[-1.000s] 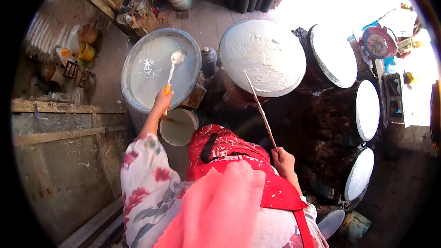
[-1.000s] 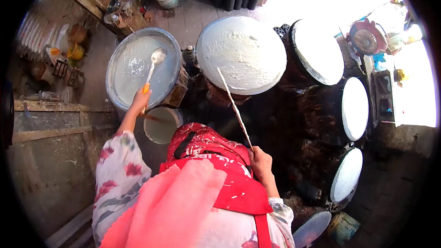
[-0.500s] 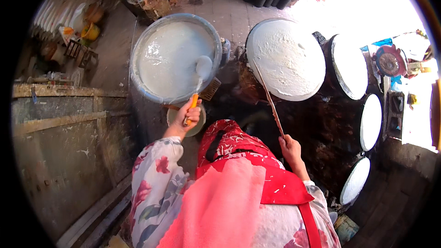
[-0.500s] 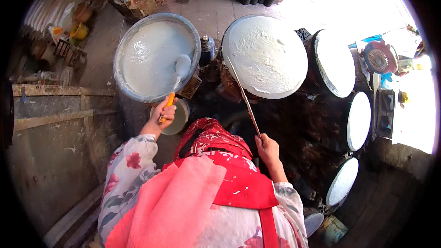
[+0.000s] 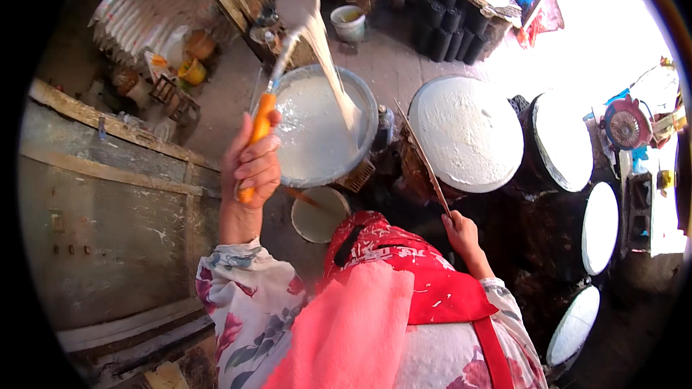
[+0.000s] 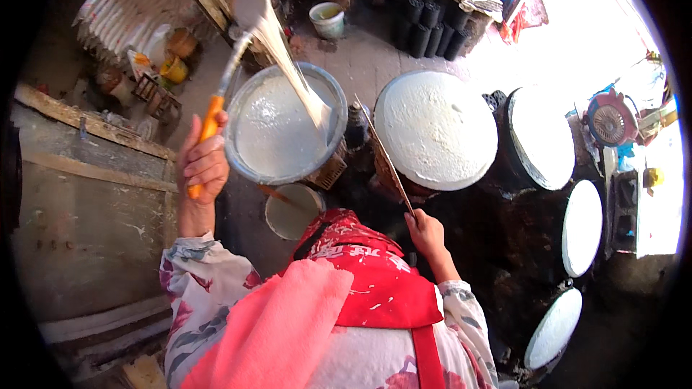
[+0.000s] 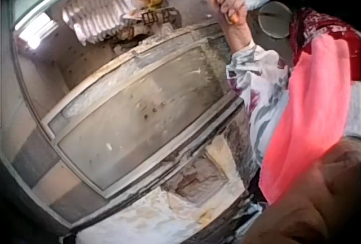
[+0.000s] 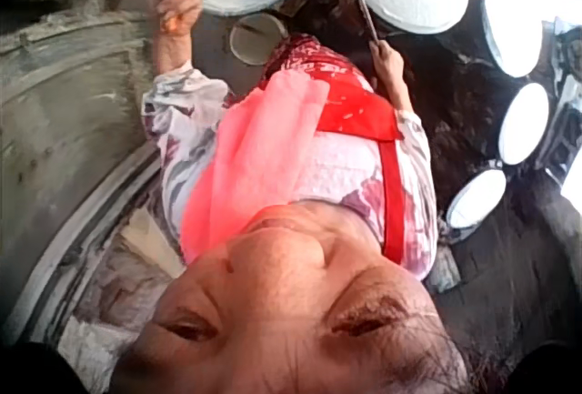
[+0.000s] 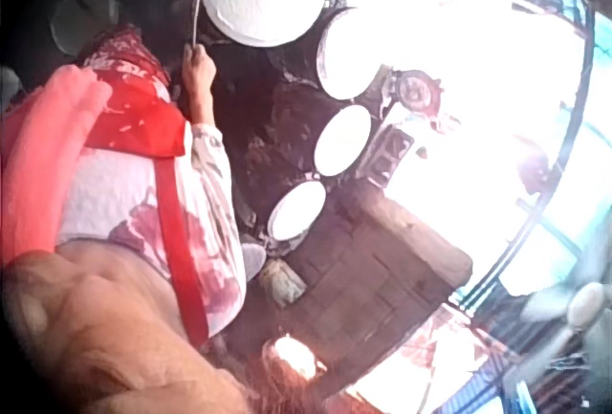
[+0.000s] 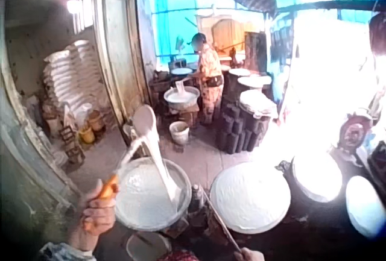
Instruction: The person scoops white batter from a large metal basin and pours it onto several hot, round griddles. Using a long wooden stick, they spread the batter into thin, circular layers. The person repeatedly flips the cooking cakes to ensure even browning and removes finished ones from the griddles.
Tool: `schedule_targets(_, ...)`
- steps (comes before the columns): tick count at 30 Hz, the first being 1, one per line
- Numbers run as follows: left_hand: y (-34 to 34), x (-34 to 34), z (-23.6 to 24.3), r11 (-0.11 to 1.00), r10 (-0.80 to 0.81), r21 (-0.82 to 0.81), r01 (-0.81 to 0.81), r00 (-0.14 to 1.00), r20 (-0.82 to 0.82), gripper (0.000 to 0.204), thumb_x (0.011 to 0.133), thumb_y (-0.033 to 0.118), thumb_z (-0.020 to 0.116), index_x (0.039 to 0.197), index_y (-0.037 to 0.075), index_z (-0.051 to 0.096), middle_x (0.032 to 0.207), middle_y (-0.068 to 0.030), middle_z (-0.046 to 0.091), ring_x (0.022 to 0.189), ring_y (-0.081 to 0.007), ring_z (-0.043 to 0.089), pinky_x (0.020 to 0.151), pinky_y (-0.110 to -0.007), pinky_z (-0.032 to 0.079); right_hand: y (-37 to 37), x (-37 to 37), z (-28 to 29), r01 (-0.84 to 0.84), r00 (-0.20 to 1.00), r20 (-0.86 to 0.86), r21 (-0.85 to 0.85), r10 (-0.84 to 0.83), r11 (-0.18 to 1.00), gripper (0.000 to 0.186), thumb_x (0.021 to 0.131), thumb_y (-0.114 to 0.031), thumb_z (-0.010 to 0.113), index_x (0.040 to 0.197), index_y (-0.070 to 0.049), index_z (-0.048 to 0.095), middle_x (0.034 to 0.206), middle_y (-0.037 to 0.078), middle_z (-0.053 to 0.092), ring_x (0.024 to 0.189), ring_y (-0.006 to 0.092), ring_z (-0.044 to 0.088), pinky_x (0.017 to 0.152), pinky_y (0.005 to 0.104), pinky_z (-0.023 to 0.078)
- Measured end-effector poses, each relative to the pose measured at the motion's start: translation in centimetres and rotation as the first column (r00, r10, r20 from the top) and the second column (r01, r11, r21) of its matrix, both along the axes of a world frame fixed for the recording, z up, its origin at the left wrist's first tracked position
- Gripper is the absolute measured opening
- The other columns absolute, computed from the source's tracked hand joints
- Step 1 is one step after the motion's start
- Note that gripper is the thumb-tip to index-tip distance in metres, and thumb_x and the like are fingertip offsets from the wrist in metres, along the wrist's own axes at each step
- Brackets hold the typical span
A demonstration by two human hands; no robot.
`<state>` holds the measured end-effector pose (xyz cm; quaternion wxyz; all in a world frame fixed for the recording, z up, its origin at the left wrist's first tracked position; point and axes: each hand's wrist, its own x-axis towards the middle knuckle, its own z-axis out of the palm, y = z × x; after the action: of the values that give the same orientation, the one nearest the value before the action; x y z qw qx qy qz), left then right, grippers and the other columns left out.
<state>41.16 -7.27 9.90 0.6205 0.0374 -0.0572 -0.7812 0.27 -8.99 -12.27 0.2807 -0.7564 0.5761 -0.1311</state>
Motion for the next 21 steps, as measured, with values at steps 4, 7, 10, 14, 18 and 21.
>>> schedule_targets(4,-0.3,1.5,3.1,0.969,0.105,-0.238,-0.064,0.981,0.163,0.044,0.100,0.034,0.032,0.128,0.000,0.032,0.058,-0.0008,0.039,0.035,-0.0055,0.039,0.031,-0.019,0.036,0.1,0.2,-1.0,-0.006,0.999,0.049,0.011,0.006,1.000,0.025,0.087,-0.032,0.055,0.082,-0.007,0.059,0.066,0.019,0.060,0.066,0.0384,0.060,0.056,0.0469,0.045)
schedule_targets(7,-0.5,4.1,-1.9,0.936,0.268,-0.306,-0.175,0.916,0.297,0.047,0.098,0.039,0.035,0.132,0.005,0.034,0.059,0.0015,0.038,0.035,-0.0029,0.034,0.030,-0.017,0.032,0.3,0.6,-1.9,-0.034,0.997,0.074,0.033,0.032,0.999,0.026,0.088,-0.032,0.055,0.081,-0.007,0.059,0.067,0.019,0.060,0.066,0.0384,0.060,0.057,0.0472,0.045)
schedule_targets(10,-0.4,5.9,-10.6,0.948,0.315,-0.132,-0.291,0.921,0.230,0.041,0.097,0.035,0.042,0.126,0.006,0.043,0.058,0.0038,0.036,0.037,-0.0024,0.033,0.034,-0.017,0.032,0.6,0.5,-3.1,-0.066,0.997,0.052,0.023,0.064,0.998,0.026,0.088,-0.033,0.055,0.081,-0.007,0.058,0.067,0.019,0.060,0.067,0.0383,0.060,0.057,0.0473,0.045)
schedule_targets(14,-2.2,8.1,-14.7,0.833,0.262,0.380,-0.403,0.891,0.370,0.030,0.095,0.031,0.048,0.109,0.004,0.047,0.057,0.0029,0.038,0.037,-0.0053,0.035,0.035,-0.022,0.033,1.3,-1.0,-3.0,-0.001,0.999,0.045,0.068,-0.002,0.998,0.028,0.088,-0.034,0.054,0.080,-0.007,0.057,0.067,0.020,0.059,0.067,0.0395,0.059,0.057,0.0474,0.044)
schedule_targets(18,-2.3,7.7,-16.4,0.685,-0.051,-0.198,-0.701,-0.318,0.947,0.028,0.094,0.032,0.049,0.100,0.005,0.047,0.056,0.0018,0.043,0.036,-0.0078,0.039,0.034,-0.023,0.035,1.5,-2.3,-3.2,0.051,0.998,0.026,0.104,-0.054,0.993,0.030,0.088,-0.034,0.053,0.079,-0.005,0.056,0.067,0.021,0.058,0.068,0.0412,0.058,0.057,0.0480,0.043)
schedule_targets(21,-3.2,9.2,-15.6,0.687,0.038,-0.193,-0.700,-0.230,0.972,0.027,0.093,0.032,0.051,0.093,0.006,0.043,0.054,-0.0007,0.045,0.035,-0.0110,0.043,0.033,-0.027,0.036,1.2,-2.3,-3.2,0.059,0.997,0.040,0.082,-0.063,0.995,0.031,0.089,-0.034,0.053,0.078,-0.005,0.055,0.068,0.022,0.058,0.068,0.0409,0.058,0.057,0.0484,0.043)
